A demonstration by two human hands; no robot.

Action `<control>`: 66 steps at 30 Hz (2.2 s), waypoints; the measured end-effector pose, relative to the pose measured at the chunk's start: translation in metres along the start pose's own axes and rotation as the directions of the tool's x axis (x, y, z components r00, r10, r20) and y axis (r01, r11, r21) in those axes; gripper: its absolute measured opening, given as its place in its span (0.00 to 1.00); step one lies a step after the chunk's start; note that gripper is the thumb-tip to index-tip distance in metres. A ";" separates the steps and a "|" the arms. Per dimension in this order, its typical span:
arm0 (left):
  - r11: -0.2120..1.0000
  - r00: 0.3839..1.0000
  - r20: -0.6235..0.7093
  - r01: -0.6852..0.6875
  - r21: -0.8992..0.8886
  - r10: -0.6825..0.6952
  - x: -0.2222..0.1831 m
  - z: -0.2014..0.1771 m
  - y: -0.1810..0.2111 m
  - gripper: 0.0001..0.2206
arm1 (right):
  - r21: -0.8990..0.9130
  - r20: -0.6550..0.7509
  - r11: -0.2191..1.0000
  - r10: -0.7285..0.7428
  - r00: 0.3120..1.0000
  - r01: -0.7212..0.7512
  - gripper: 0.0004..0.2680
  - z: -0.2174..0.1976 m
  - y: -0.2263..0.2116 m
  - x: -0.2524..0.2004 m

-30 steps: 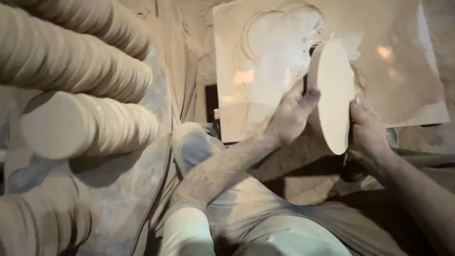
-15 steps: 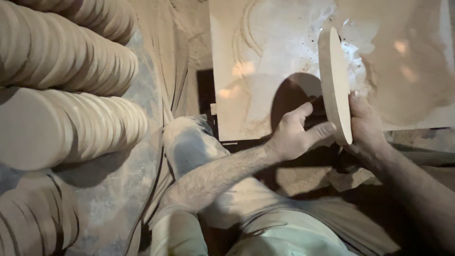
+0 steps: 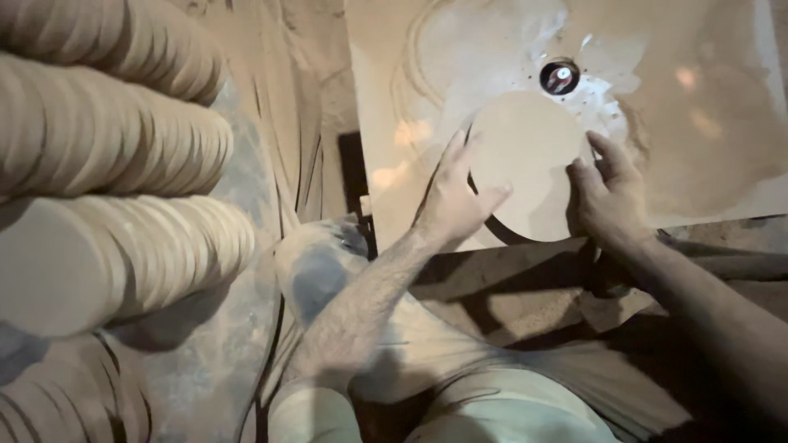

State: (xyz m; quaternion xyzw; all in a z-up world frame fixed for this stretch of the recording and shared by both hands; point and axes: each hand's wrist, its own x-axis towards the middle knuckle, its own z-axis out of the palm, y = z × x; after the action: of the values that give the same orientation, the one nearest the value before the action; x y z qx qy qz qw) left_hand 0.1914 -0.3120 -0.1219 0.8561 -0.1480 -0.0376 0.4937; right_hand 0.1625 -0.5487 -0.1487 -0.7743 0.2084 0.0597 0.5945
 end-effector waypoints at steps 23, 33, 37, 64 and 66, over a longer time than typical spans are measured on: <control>0.680 0.622 0.520 -0.726 0.104 0.585 0.087 -0.012 -0.045 0.43 | -0.781 0.442 0.288 -0.373 0.816 0.554 0.44 -0.019 -0.037 -0.009; 0.670 0.588 0.461 -0.742 -0.020 0.665 0.102 0.005 -0.072 0.46 | -0.737 0.458 0.365 -0.350 0.818 0.569 0.43 -0.022 -0.033 0.002; 0.638 0.578 0.515 -0.766 0.076 0.633 0.100 0.011 -0.079 0.49 | -0.757 0.482 0.301 -0.341 0.807 0.580 0.42 -0.026 -0.024 0.008; 0.763 0.750 0.488 -0.604 0.230 0.447 0.083 0.030 -0.049 0.47 | -0.634 0.715 0.038 -0.352 0.604 0.773 0.28 -0.045 -0.044 0.025; 0.771 0.766 0.479 -0.586 0.250 0.428 0.080 0.031 -0.047 0.48 | -0.654 0.727 -0.038 -0.308 0.614 0.755 0.32 -0.045 -0.043 0.028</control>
State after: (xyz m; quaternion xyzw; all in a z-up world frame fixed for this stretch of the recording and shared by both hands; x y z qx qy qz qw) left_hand 0.2712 -0.3391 -0.1716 0.8353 -0.4792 -0.0421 0.2661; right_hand 0.1981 -0.5892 -0.1073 -0.9462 -0.3153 0.0728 -0.0052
